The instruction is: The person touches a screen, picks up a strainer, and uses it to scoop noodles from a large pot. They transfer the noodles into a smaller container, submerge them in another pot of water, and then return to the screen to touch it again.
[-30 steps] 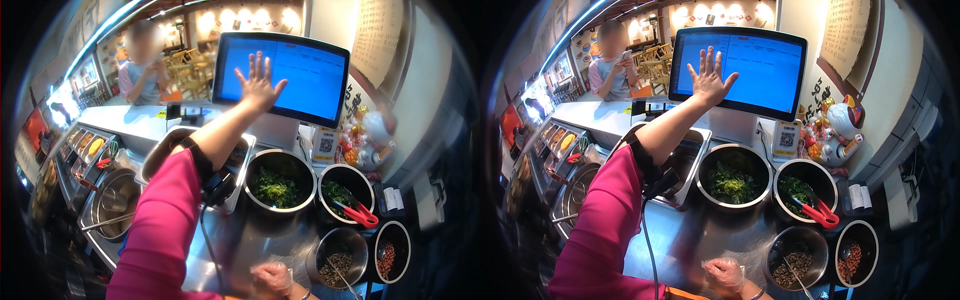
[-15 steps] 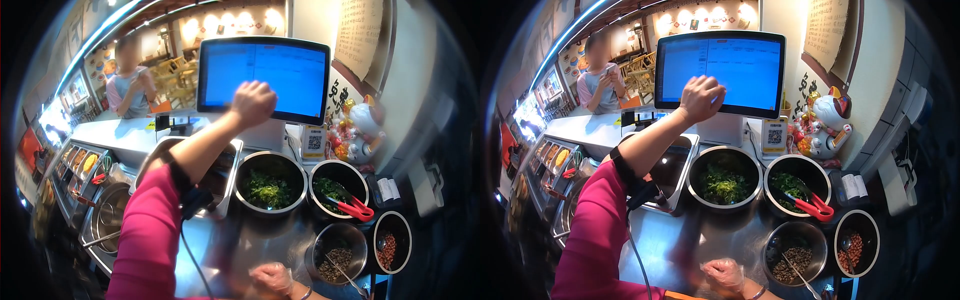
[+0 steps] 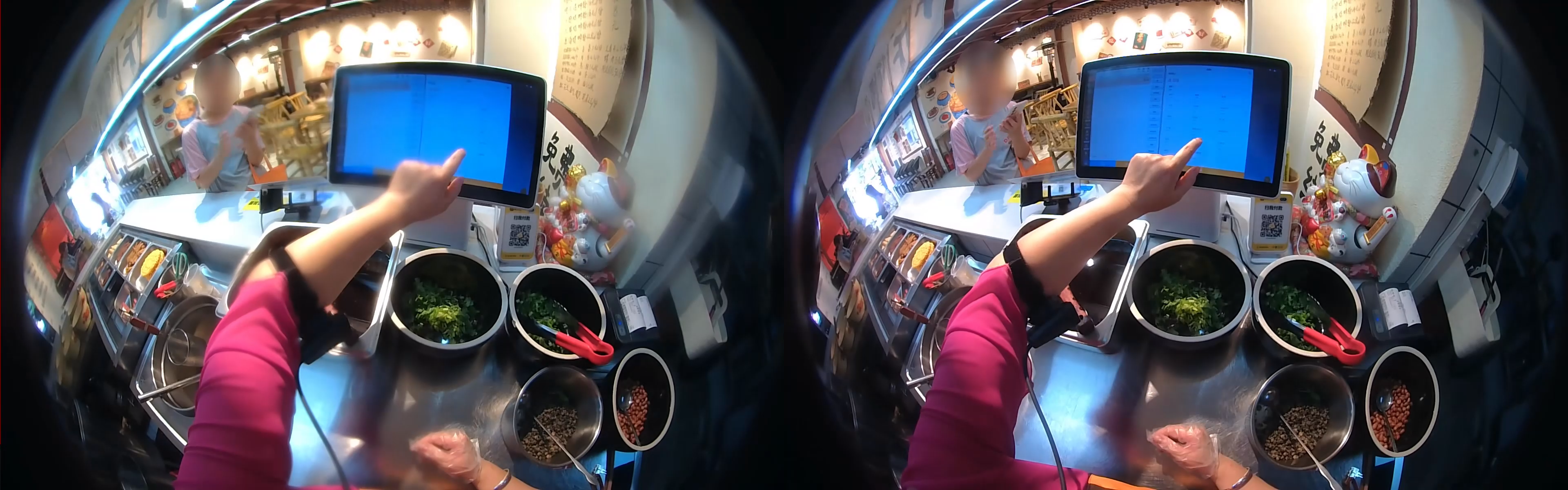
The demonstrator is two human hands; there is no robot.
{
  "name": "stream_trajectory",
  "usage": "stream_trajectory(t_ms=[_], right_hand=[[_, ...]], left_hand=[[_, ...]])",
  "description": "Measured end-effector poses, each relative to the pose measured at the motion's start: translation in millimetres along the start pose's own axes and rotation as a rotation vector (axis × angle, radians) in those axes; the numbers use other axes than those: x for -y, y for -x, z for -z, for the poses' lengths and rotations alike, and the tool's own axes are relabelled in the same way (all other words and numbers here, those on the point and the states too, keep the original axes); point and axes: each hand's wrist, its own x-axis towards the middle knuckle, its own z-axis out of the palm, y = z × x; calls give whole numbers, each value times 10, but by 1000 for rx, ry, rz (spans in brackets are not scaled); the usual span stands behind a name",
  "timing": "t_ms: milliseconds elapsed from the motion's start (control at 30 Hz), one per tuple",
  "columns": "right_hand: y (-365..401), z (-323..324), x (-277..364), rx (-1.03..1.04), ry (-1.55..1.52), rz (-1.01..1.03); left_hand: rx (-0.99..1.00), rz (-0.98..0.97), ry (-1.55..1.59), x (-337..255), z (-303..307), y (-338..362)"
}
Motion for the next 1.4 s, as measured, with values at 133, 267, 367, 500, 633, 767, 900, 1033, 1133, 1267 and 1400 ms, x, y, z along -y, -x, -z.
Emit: stream_trajectory(t_ms=[133,267,367,500,633,767,900,1033,1133,1267,1400], right_hand=[[0,3,17,0,-22,3],[1,8,-31,7,-20,-5],[1,4,-63,-2,-40,19],[-5,8,-34,-1,0,42],[-11,16,-34,1,37,63],[-8,19,2,-2,67,89],[-11,18,-17,2,34,55],[-18,24,10,-3,76,79],[-36,21,-24,-31,143,148],[-38,23,0,-12,153,109],[-25,15,-52,-18,136,57]], left_hand=[[6,-11,35,-16,-33,1],[77,-48,-10,-77,-57,24],[100,-81,-22,-118,-84,45],[113,-105,-15,-149,-85,53],[144,-106,-38,-160,-111,55],[140,-90,-32,-177,-130,98],[221,-49,-48,-206,-70,132],[331,15,-69,-231,26,150],[443,90,-44,-226,110,148],[581,203,-69,-227,212,147],[637,258,-58,-202,215,174]])
